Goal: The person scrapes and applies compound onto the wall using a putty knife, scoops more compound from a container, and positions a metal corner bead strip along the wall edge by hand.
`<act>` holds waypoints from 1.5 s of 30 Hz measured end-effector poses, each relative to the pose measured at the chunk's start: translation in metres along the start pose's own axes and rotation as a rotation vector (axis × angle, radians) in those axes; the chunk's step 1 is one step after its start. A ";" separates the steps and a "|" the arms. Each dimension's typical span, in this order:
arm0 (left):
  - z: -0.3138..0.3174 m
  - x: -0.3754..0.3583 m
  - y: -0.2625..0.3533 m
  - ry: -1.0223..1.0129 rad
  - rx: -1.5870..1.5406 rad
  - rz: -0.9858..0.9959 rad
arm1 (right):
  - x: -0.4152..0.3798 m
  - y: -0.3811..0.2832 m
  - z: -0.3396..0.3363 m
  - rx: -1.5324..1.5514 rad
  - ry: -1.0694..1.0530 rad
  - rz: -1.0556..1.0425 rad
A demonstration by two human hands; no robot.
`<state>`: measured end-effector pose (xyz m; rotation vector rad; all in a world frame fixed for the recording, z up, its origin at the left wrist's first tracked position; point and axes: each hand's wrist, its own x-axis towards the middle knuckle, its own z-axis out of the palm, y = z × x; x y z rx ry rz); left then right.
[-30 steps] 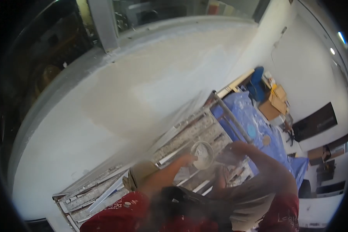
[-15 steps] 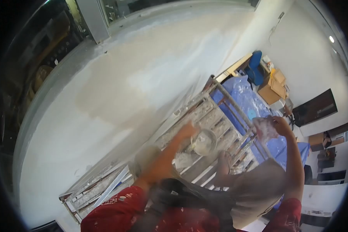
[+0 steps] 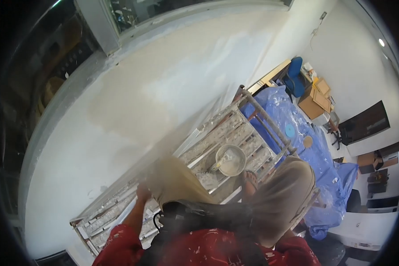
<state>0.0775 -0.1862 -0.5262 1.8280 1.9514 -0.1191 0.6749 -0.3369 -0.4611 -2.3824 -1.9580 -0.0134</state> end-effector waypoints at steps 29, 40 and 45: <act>-0.285 -0.007 0.317 0.745 0.243 0.605 | 0.206 0.128 -0.260 1.333 0.626 0.408; -0.358 0.025 0.557 0.781 0.200 0.883 | 0.372 -0.101 -0.302 2.180 -0.031 -0.013; -0.381 0.010 0.519 0.561 0.231 0.825 | 0.408 -0.061 -0.293 2.273 0.204 0.034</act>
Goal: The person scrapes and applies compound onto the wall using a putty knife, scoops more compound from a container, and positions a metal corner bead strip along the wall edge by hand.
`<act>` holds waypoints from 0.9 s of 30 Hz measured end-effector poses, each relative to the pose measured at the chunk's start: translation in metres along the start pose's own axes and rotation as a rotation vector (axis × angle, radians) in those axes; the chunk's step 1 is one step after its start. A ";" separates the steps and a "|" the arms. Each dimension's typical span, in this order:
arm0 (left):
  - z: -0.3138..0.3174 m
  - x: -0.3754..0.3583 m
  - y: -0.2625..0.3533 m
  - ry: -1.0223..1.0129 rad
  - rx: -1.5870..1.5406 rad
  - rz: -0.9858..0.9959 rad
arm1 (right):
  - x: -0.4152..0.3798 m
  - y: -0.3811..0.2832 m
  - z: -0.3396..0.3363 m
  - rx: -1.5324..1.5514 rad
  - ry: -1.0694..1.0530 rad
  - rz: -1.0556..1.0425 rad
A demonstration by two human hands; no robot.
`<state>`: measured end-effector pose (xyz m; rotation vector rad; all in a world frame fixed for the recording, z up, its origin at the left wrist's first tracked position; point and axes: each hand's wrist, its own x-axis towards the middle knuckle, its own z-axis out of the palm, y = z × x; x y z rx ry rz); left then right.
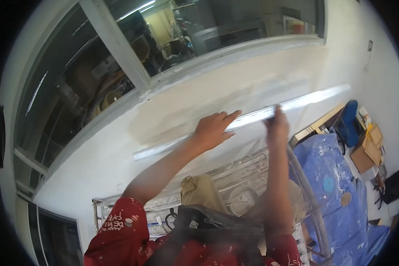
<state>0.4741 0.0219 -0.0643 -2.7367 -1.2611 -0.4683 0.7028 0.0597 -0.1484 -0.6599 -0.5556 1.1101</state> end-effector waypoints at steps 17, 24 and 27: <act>-0.040 -0.059 -0.074 0.274 0.302 -0.069 | 0.065 -0.013 -0.051 0.216 -0.001 0.083; -0.008 -0.003 -0.039 0.238 0.162 -0.022 | 0.062 -0.013 -0.047 0.252 -0.120 0.021; 0.003 0.018 -0.022 0.143 0.041 -0.091 | 0.051 -0.019 -0.031 0.229 -0.108 -0.009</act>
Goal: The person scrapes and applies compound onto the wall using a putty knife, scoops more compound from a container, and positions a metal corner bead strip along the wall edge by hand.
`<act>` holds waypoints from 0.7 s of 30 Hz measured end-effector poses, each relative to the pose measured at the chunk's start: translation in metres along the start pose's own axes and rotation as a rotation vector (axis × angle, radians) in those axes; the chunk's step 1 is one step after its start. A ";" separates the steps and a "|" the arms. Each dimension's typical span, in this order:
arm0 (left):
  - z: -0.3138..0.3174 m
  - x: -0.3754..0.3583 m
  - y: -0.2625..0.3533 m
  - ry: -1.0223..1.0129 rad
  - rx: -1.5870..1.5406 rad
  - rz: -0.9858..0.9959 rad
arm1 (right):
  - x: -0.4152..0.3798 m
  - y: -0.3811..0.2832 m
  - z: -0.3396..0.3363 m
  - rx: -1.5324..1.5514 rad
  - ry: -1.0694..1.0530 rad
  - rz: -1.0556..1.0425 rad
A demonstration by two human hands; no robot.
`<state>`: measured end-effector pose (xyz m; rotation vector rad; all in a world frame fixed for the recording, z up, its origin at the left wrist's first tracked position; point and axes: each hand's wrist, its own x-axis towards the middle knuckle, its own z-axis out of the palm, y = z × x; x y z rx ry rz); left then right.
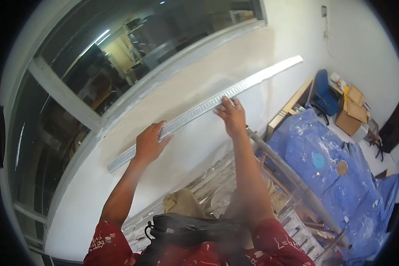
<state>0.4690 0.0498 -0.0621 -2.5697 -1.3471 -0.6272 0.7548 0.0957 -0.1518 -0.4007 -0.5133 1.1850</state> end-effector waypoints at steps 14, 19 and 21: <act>-0.009 -0.004 -0.001 -0.419 -0.413 -0.314 | -0.006 -0.005 -0.001 -0.010 -0.046 0.085; -0.008 -0.012 0.021 -0.486 -0.586 -0.375 | -0.007 -0.004 -0.002 -0.085 0.023 0.066; 0.000 -0.018 0.022 -0.490 -0.602 -0.362 | -0.007 -0.006 -0.003 -0.076 0.013 0.046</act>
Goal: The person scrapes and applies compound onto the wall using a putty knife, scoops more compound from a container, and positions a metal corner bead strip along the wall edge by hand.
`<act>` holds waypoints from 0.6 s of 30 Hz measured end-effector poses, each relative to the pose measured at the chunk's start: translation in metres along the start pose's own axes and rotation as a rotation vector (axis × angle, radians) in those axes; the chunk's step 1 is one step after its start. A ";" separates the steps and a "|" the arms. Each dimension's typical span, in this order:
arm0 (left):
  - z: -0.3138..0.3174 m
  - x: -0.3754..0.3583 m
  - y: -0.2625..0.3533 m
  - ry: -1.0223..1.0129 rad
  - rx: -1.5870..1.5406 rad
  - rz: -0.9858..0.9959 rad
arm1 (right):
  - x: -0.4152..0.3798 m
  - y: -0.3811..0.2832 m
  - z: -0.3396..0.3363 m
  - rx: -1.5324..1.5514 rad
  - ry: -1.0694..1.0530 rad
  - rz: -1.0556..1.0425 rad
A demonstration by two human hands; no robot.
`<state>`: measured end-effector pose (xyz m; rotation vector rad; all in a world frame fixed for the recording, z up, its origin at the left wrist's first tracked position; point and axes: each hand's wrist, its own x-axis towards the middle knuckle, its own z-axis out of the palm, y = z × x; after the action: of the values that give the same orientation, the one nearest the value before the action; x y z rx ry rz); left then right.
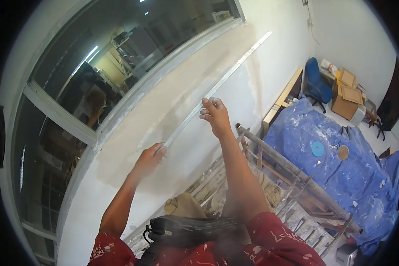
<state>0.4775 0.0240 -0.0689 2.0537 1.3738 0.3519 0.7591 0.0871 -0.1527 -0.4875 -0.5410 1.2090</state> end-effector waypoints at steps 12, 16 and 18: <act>0.021 -0.005 -0.003 0.025 0.168 0.093 | -0.016 -0.010 0.014 0.008 -0.230 0.040; 0.027 0.003 0.007 0.143 0.184 0.171 | -0.015 -0.001 0.016 0.009 -0.286 0.073; 0.027 0.006 0.019 0.170 0.187 0.176 | -0.016 0.007 0.016 -0.005 -0.284 0.080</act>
<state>0.5089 0.0147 -0.0782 2.3532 1.3716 0.5005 0.7395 0.0748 -0.1465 -0.3453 -0.7727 1.3637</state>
